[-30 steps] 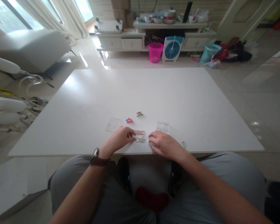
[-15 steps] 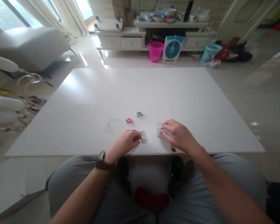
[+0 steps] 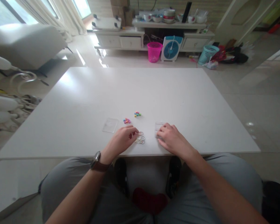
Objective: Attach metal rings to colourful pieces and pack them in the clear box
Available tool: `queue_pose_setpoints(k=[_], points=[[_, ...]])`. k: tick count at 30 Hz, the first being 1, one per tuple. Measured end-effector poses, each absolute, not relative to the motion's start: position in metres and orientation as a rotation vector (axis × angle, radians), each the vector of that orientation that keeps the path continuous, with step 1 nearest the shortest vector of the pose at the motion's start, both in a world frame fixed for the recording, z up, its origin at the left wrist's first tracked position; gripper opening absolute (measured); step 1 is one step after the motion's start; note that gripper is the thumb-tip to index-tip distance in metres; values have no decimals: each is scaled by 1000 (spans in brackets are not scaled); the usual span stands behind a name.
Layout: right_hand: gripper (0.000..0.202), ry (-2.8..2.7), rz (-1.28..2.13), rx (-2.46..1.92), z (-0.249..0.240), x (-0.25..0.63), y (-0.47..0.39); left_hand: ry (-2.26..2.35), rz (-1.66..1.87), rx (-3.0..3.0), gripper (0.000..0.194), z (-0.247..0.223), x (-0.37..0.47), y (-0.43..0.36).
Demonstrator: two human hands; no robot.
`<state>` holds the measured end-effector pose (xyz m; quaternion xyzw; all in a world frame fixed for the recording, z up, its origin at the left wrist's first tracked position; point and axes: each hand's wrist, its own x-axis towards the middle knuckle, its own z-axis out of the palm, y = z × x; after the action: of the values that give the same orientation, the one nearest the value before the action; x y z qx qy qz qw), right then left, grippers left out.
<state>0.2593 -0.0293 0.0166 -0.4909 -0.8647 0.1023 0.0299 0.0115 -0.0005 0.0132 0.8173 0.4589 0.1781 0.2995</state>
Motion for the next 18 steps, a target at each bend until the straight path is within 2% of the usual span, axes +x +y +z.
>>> queue_pose_setpoints(k=[5,13,18], points=[[11,-2703,187,-1582,13,254,-32,1209,481,2186,20,10,10,1],[15,-2607,342,-1554,16,260,-27,1227,488,2226,20,6,13,1],[20,-2511,318,-1511,16,269,-22,1232,480,2243,20,6,14,0]])
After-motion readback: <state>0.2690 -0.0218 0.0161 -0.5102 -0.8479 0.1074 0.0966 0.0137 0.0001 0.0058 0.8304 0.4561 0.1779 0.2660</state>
